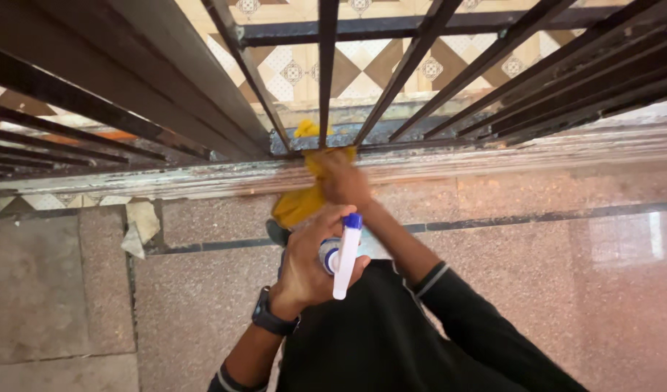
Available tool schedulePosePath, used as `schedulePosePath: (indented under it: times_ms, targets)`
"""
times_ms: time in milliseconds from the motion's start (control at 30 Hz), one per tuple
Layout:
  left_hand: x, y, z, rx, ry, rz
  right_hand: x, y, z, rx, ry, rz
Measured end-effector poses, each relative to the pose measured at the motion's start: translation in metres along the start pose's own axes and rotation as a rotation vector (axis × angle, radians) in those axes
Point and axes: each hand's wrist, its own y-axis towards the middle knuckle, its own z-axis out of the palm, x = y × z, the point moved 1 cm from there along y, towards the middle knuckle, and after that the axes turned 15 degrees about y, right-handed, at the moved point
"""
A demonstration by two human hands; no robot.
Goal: The person wipes the vertical bars and frame of a metal gate with a yellow cloth while holding a spray bottle in their other hand.
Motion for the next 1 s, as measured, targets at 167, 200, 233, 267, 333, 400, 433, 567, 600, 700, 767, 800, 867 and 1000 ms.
schedulePosePath:
  times_ms: [167,200,233,267,333,400,433,567,600,700,767,800,867,1000]
  targets:
    - [0.006,-0.013,-0.013,0.085,-0.158,-0.240,-0.013,0.007,-0.042,-0.164,-0.147,0.197]
    - [0.008,-0.018,-0.016,0.081,-0.186,-0.280,-0.011,0.005,-0.038,-0.168,-0.175,0.255]
    - [0.011,-0.022,-0.018,0.080,-0.191,-0.283,-0.009,0.004,-0.031,-0.173,-0.203,0.314]
    - [0.015,-0.024,-0.021,0.085,-0.213,-0.270,-0.005,0.005,-0.020,-0.170,-0.207,0.314]
    - [0.022,-0.025,-0.029,0.089,-0.235,-0.255,0.006,0.013,0.008,-0.077,-0.219,0.233]
    - [0.025,-0.025,-0.042,0.103,-0.169,-0.162,0.018,0.019,0.031,-0.049,-0.146,0.165]
    - [0.026,-0.028,-0.050,0.105,-0.168,-0.160,0.023,0.021,0.041,-0.019,-0.074,0.099]
    - [0.043,-0.030,-0.085,0.112,-0.219,-0.099,0.039,0.020,0.054,-0.112,0.049,0.133]
    - [0.050,-0.030,-0.092,0.107,-0.207,-0.073,0.044,0.016,0.050,-0.170,0.114,0.075]
    - [0.069,-0.034,-0.111,0.178,-0.224,-0.179,0.073,-0.005,0.053,-0.282,0.150,0.002]
    - [0.079,-0.034,-0.124,0.191,-0.208,-0.152,0.093,-0.010,0.064,-0.342,0.116,-0.019]
    - [0.084,-0.035,-0.129,0.194,-0.191,-0.145,0.102,-0.012,0.072,-0.335,0.084,0.062]
    - [0.095,-0.035,-0.137,0.194,-0.231,-0.146,0.110,-0.010,0.086,-0.327,0.048,0.153]
    - [0.104,-0.039,-0.158,0.169,-0.202,-0.062,0.123,-0.006,0.100,-0.478,0.030,0.073]
